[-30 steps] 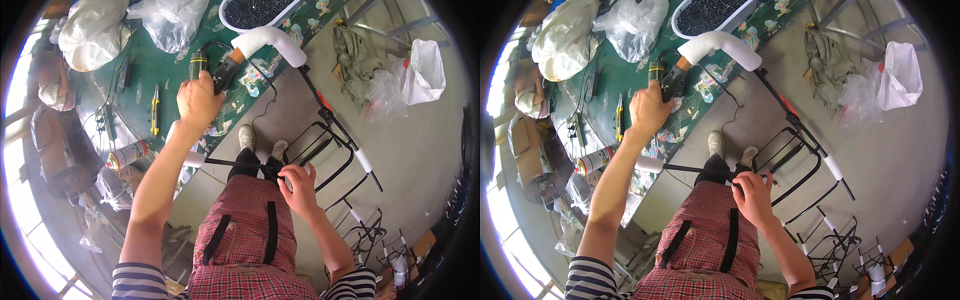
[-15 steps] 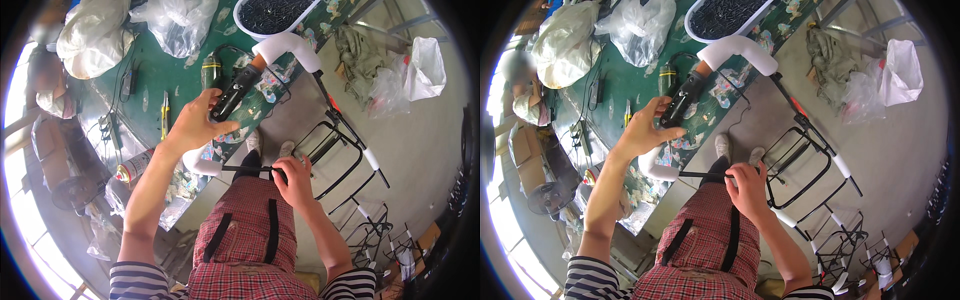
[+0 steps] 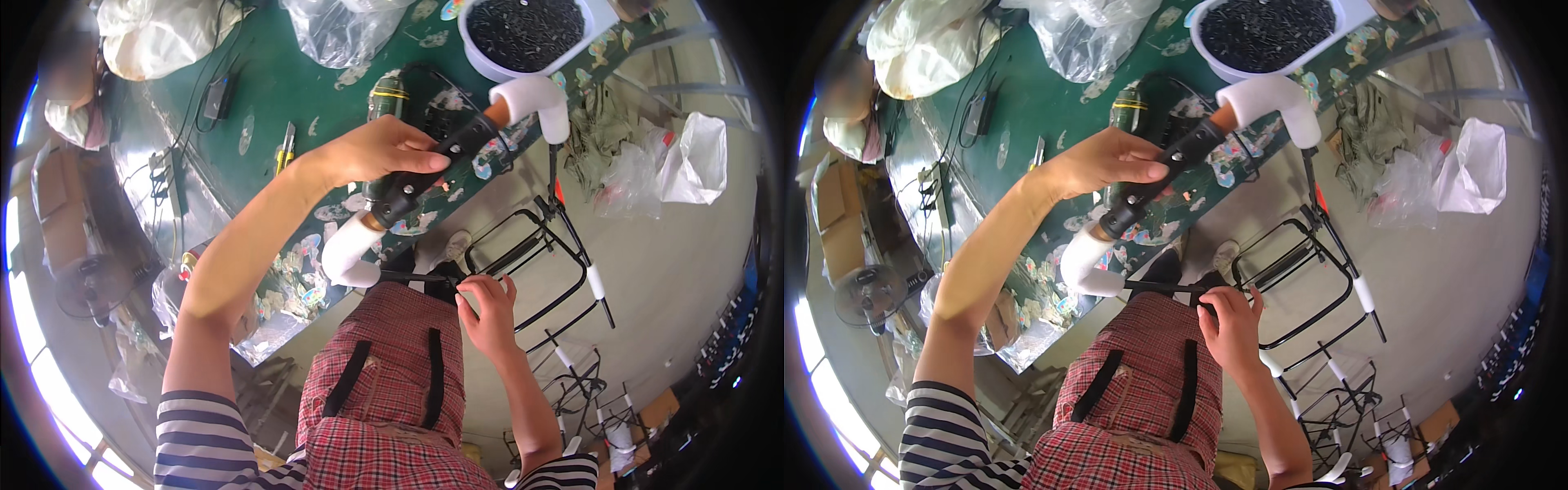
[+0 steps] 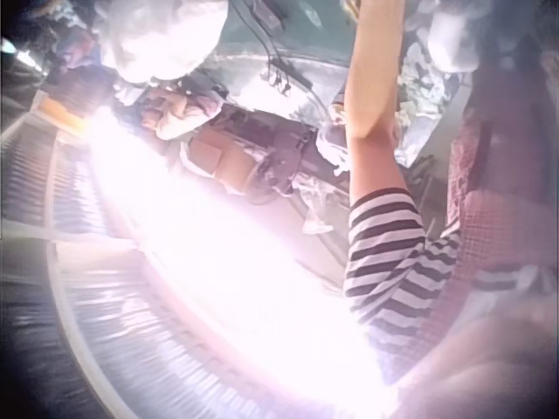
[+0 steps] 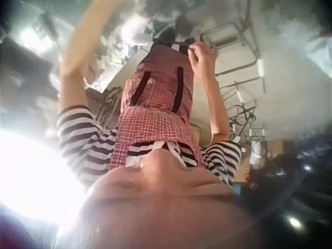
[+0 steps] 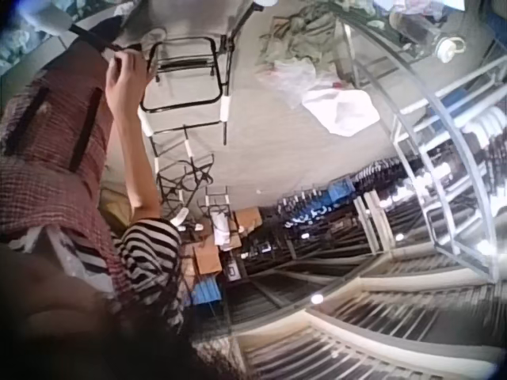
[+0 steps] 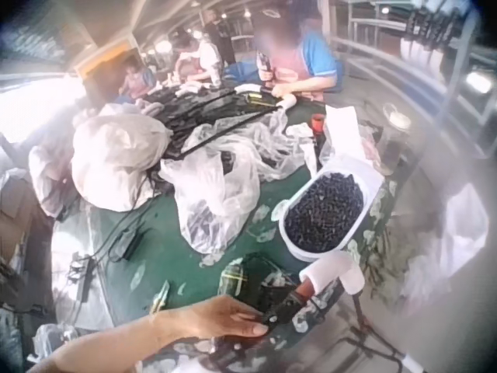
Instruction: The person uses a utility knife to trim foam padding on a bicycle handlebar grip. They then use a screwdriver to tighten a bolt on the handlebar stem and apply lubricant from a spray can to the stem area.
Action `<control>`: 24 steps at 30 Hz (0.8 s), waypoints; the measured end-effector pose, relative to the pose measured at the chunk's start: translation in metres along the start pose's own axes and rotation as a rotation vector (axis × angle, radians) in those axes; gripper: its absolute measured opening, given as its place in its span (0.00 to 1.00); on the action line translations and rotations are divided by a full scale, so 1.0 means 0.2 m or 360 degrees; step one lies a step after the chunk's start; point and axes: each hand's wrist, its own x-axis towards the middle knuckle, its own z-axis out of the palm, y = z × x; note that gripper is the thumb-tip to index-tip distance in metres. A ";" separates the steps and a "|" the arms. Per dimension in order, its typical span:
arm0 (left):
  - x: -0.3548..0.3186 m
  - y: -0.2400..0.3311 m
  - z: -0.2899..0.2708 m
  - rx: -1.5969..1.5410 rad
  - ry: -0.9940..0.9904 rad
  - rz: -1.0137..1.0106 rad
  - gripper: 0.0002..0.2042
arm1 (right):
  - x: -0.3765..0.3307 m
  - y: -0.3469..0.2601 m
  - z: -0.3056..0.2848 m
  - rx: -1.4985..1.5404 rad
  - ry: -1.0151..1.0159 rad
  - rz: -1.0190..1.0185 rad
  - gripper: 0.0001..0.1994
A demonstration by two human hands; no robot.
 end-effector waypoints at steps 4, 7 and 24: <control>-0.08 0.07 0.10 0.0467 0.0512 -0.0085 0.22 | 0.04 -0.03 0.02 -0.0038 -0.0067 0.0021 0.07; -0.10 0.12 0.20 0.0934 0.0801 0.0029 0.21 | 0.09 -0.08 0.02 -0.0059 -0.0098 0.0002 0.07; -0.22 -0.15 0.07 -0.0016 0.0583 0.0232 0.27 | 0.50 -0.33 -0.26 -0.0510 0.0348 -0.0622 0.27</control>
